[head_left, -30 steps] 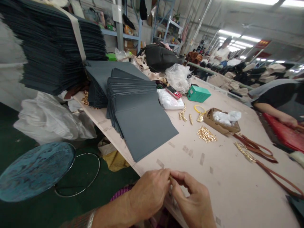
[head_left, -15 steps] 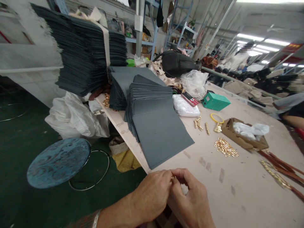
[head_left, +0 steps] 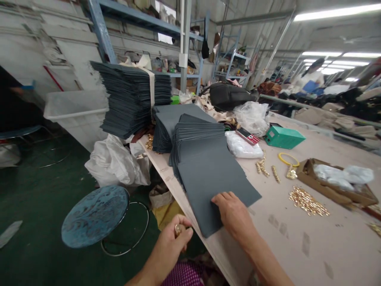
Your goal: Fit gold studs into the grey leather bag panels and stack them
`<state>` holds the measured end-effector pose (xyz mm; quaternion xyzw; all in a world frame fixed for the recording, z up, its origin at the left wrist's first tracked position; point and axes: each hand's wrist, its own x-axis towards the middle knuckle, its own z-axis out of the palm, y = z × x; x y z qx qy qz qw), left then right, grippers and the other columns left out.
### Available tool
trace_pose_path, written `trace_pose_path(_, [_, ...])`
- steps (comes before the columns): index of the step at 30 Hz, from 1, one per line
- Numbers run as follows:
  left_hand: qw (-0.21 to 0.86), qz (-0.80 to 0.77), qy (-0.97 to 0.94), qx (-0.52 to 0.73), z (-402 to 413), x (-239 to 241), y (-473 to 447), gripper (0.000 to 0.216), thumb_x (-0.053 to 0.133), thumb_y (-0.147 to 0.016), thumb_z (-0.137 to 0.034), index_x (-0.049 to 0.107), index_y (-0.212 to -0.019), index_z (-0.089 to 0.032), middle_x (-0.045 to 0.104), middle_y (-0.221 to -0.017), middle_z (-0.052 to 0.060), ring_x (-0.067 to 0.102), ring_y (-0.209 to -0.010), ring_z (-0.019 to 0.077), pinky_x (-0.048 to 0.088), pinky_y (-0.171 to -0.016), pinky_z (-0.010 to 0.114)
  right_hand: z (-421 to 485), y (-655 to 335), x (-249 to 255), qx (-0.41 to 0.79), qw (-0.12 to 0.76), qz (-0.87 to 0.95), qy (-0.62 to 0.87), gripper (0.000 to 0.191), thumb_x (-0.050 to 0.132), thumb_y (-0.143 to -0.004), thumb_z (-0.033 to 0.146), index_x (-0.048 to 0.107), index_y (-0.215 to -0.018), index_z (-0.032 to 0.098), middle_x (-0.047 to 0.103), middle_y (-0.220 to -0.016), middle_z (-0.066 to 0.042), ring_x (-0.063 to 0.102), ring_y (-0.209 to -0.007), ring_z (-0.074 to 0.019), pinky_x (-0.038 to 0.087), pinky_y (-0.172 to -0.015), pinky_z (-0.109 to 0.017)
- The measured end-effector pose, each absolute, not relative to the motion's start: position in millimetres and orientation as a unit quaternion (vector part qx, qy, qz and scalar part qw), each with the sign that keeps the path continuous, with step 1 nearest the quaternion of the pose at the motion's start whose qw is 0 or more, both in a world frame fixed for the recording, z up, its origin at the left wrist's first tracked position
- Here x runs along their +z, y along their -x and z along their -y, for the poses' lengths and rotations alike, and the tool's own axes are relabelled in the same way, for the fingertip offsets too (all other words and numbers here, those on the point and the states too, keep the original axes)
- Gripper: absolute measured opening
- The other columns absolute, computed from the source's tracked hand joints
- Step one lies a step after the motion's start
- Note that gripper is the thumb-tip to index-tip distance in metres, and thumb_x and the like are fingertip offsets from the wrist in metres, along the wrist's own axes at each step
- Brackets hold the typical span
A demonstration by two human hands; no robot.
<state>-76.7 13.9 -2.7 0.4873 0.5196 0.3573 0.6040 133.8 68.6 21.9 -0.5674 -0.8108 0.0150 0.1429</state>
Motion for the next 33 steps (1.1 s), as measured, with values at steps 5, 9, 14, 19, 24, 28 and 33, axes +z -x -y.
trace_pose_path(5, [0.606, -0.541, -0.459, 0.36, -3, -11, 75, 0.043, 0.063, -0.078, -0.061, 0.056, -0.09, -0.02, 0.033, -0.055, -0.011, 0.031, -0.05, 0.0104, 0.026, -0.052, 0.023, -9, -169, 39, 0.238, 0.079, 0.805, 0.538, 0.03, 0.048, -0.083, 0.004, 0.07, -0.078, 0.024, 0.07, -0.076, 0.0, 0.064, -0.072, -0.0163, 0.047, -0.067, -0.026])
trace_pose_path(9, [0.615, -0.537, -0.472, 0.333, 17, -21, 64, 0.036, 0.067, -0.078, -0.053, 0.055, -0.075, -0.019, 0.046, -0.062, -0.006, 0.042, -0.059, 0.012, 0.033, -0.059, 0.024, 26, -192, 44, 0.429, 0.097, 0.71, 0.55, 0.024, 0.051, -0.083, 0.012, 0.071, -0.082, 0.025, 0.07, -0.078, 0.004, 0.064, -0.073, -0.0137, 0.047, -0.068, -0.024])
trace_pose_path(14, [0.691, -0.491, -0.374, 0.375, 31, -29, 53, 0.039, 0.071, -0.075, -0.054, 0.058, -0.088, -0.02, 0.054, -0.064, -0.004, 0.049, -0.06, 0.013, 0.04, -0.064, 0.025, 21, -195, 30, 0.51, 0.249, 0.549, 0.613, 0.013, 0.059, -0.082, 0.027, 0.068, -0.084, 0.019, 0.065, -0.068, 0.002, 0.061, -0.062, -0.013, 0.049, -0.058, -0.023])
trace_pose_path(19, [0.743, -0.402, -0.371, 0.385, 25, -5, 42, 0.024, 0.07, -0.082, -0.039, 0.062, -0.094, -0.019, 0.066, -0.086, 0.002, 0.06, -0.081, 0.0166, 0.046, -0.081, 0.029, 3, -182, 23, 0.542, 0.307, 0.5, 0.602, 0.014, 0.062, -0.078, 0.029, 0.068, -0.078, 0.015, 0.061, -0.059, 0.003, 0.055, -0.052, -0.009, 0.046, -0.051, -0.019])
trace_pose_path(24, [0.806, -0.34, -0.325, 0.359, 14, 14, 20, 0.043, 0.073, -0.079, -0.038, 0.06, -0.114, -0.017, 0.07, -0.101, 0.009, 0.066, -0.089, 0.0219, 0.049, -0.086, 0.035, -3, -178, 20, 0.563, 0.306, 0.488, 0.592, 0.018, 0.062, -0.078, 0.032, 0.067, -0.081, 0.015, 0.061, -0.057, 0.004, 0.054, -0.049, -0.0077, 0.045, -0.051, -0.019])
trace_pose_path(28, [0.804, -0.385, -0.305, 0.335, 10, 9, 11, 0.043, 0.074, -0.076, -0.039, 0.063, -0.11, -0.014, 0.072, -0.096, 0.01, 0.067, -0.084, 0.0224, 0.051, -0.08, 0.033, -6, -179, 17, 0.574, 0.296, 0.484, 0.591, 0.019, 0.064, -0.075, 0.033, 0.064, -0.079, 0.015, 0.059, -0.057, 0.004, 0.055, -0.051, -0.0081, 0.046, -0.051, -0.019])
trace_pose_path(33, [0.795, -0.412, -0.287, 0.34, 10, 3, 9, 0.036, 0.073, -0.077, -0.04, 0.066, -0.103, -0.015, 0.074, -0.085, 0.007, 0.067, -0.074, 0.0205, 0.053, -0.071, 0.03, -8, -177, 17, 0.585, 0.29, 0.483, 0.583, 0.018, 0.063, -0.075, 0.033, 0.061, -0.079, 0.016, 0.057, -0.058, 0.005, 0.055, -0.051, -0.008, 0.045, -0.048, -0.019])
